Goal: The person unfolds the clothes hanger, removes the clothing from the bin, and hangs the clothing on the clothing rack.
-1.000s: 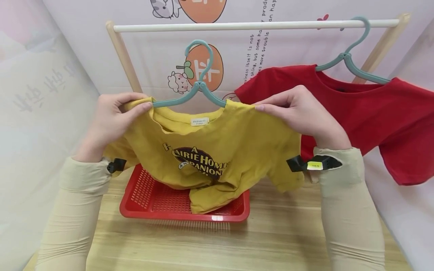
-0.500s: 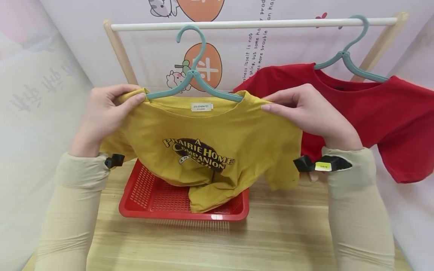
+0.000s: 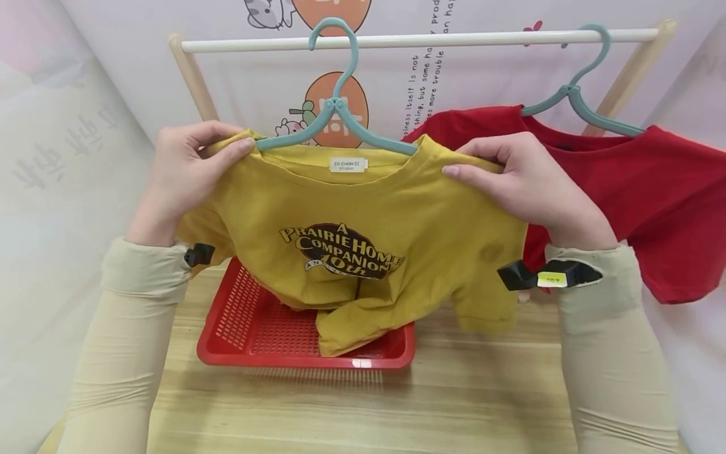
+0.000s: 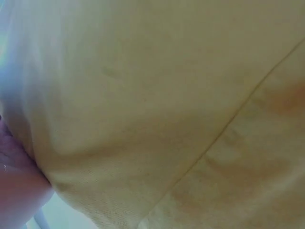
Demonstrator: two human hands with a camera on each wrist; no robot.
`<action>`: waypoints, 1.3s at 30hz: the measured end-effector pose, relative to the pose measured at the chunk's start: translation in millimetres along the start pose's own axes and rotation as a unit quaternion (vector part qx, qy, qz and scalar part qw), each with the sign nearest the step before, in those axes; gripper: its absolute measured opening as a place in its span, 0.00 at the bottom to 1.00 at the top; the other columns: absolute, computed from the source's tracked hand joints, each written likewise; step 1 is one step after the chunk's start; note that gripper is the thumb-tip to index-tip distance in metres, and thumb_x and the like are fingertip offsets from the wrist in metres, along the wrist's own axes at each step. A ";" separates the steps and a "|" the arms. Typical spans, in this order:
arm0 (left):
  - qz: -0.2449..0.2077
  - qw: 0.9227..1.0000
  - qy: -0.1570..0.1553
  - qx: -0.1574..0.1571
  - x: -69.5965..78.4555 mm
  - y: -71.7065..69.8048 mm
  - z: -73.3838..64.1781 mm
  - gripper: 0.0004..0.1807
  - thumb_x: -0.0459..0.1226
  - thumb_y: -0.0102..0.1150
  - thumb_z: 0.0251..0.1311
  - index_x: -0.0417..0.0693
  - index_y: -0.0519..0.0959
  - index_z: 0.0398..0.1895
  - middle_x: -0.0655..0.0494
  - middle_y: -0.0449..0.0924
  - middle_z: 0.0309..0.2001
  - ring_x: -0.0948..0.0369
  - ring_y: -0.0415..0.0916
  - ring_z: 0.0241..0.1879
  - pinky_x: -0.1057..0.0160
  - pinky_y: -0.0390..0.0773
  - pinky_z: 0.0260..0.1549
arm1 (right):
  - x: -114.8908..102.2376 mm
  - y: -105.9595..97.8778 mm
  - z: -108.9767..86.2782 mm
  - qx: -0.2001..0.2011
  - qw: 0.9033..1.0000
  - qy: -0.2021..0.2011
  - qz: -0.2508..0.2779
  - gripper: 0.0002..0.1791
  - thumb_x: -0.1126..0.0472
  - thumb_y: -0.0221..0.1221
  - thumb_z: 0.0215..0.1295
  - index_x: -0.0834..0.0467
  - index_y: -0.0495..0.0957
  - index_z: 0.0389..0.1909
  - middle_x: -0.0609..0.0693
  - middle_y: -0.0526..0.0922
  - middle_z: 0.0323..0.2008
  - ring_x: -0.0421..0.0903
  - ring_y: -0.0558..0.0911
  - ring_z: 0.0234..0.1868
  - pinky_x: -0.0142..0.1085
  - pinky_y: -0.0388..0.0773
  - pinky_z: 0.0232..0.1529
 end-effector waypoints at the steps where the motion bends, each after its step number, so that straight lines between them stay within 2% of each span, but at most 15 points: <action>1: -0.004 1.000 -0.001 0.003 -0.3 0.8 0.1 0.13 0.46 0.72 0.62 0.48 0.90 0.42 0.59 0.88 0.38 0.65 0.81 0.36 0.71 0.76 0.36 | 0.2 -1.3 -1.3 0.008 1.000 0.004 0.007 0.11 0.57 0.68 0.68 0.57 0.87 0.47 0.54 0.84 0.31 0.48 0.81 0.26 0.29 0.78 0.27; 5: -0.029 0.999 -0.015 0.024 -6.9 0.5 -3.2 0.13 0.43 0.74 0.60 0.47 0.89 0.45 0.58 0.88 0.40 0.63 0.81 0.38 0.70 0.76 0.38 | 1.6 -9.2 -8.0 0.034 0.999 0.009 0.033 0.12 0.59 0.68 0.67 0.59 0.86 0.48 0.54 0.83 0.31 0.48 0.82 0.25 0.30 0.79 0.25; 8: -0.059 0.996 -0.038 0.049 -19.7 -1.8 -7.4 0.17 0.40 0.76 0.58 0.47 0.87 0.51 0.57 0.87 0.41 0.61 0.79 0.37 0.69 0.75 0.36 | 2.4 -18.5 -12.0 0.056 0.997 -0.009 0.043 0.11 0.62 0.69 0.66 0.63 0.86 0.46 0.54 0.83 0.30 0.46 0.82 0.23 0.29 0.78 0.22; 12: -0.094 0.991 -0.076 0.060 -38.4 0.9 -13.1 0.21 0.39 0.76 0.57 0.46 0.85 0.54 0.55 0.87 0.41 0.59 0.80 0.35 0.68 0.77 0.34 | 7.8 -33.8 -17.1 0.079 0.995 -0.019 0.051 0.11 0.66 0.68 0.66 0.66 0.85 0.46 0.52 0.84 0.28 0.44 0.83 0.21 0.28 0.79 0.21; 15: -0.100 0.987 -0.109 0.064 -49.7 7.0 -19.0 0.19 0.43 0.75 0.59 0.44 0.85 0.51 0.55 0.87 0.40 0.60 0.81 0.34 0.67 0.78 0.34 | 14.7 -46.3 -20.3 0.098 0.994 -0.001 0.058 0.11 0.67 0.68 0.66 0.64 0.85 0.47 0.49 0.86 0.28 0.43 0.84 0.21 0.28 0.81 0.21; 18: -0.088 0.985 -0.126 0.073 -58.4 15.3 -24.4 0.17 0.46 0.73 0.61 0.42 0.87 0.44 0.56 0.85 0.32 0.62 0.79 0.27 0.68 0.78 0.27 | 21.8 -58.0 -23.5 0.119 0.991 0.015 0.055 0.10 0.66 0.68 0.66 0.60 0.86 0.47 0.45 0.87 0.28 0.41 0.85 0.20 0.29 0.80 0.18; 23: -0.080 0.987 -0.129 0.061 -64.3 32.2 -29.9 0.18 0.48 0.71 0.62 0.39 0.86 0.34 0.56 0.76 0.19 0.65 0.68 0.17 0.69 0.68 0.14 | 34.3 -70.0 -28.9 0.143 0.989 0.027 0.024 0.06 0.64 0.68 0.67 0.52 0.88 0.42 0.40 0.86 0.23 0.39 0.83 0.16 0.27 0.77 0.14; 26: -0.098 0.985 -0.132 0.051 -64.8 41.5 -29.5 0.18 0.47 0.71 0.63 0.39 0.85 0.33 0.56 0.73 0.18 0.65 0.66 0.17 0.69 0.66 0.13 | 43.9 -74.2 -32.6 0.153 0.987 0.043 0.010 0.08 0.63 0.69 0.65 0.48 0.89 0.42 0.37 0.86 0.24 0.35 0.81 0.16 0.25 0.75 0.16; 29: -0.114 0.983 -0.135 0.047 -65.1 48.7 -27.7 0.17 0.46 0.71 0.63 0.38 0.86 0.35 0.56 0.74 0.19 0.65 0.67 0.18 0.69 0.67 0.14 | 54.3 -77.4 -36.3 0.157 0.986 0.063 0.015 0.09 0.62 0.70 0.65 0.47 0.89 0.43 0.35 0.85 0.25 0.35 0.80 0.17 0.24 0.75 0.17; 33: -0.126 0.982 -0.130 0.043 -63.8 57.3 -24.2 0.17 0.45 0.72 0.62 0.38 0.86 0.39 0.53 0.79 0.25 0.64 0.71 0.22 0.69 0.71 0.18 | 64.2 -81.0 -40.6 0.154 0.984 0.086 0.018 0.08 0.61 0.69 0.66 0.45 0.88 0.42 0.35 0.84 0.26 0.37 0.80 0.17 0.25 0.75 0.17; 37: -0.121 0.986 -0.108 0.034 -54.7 64.0 -14.9 0.20 0.45 0.73 0.61 0.42 0.85 0.50 0.55 0.86 0.41 0.64 0.80 0.37 0.68 0.79 0.38 | 65.7 -83.6 -42.5 0.149 0.985 0.091 -0.001 0.09 0.61 0.68 0.67 0.41 0.86 0.41 0.34 0.83 0.25 0.37 0.80 0.17 0.25 0.76 0.17; 39: -0.109 0.990 -0.086 0.026 -46.3 66.9 -7.5 0.24 0.44 0.74 0.60 0.46 0.82 0.58 0.58 0.85 0.50 0.65 0.81 0.46 0.67 0.78 0.48 | 64.8 -84.1 -42.8 0.156 0.984 0.083 0.003 0.10 0.62 0.68 0.67 0.40 0.87 0.40 0.33 0.83 0.26 0.35 0.80 0.18 0.23 0.75 0.18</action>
Point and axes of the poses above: each hand's wrist, its own z-axis towards the middle knuckle, its own y-axis out of the palm, x = y × z, the point moved 5 cm from there along z, towards the middle knuckle
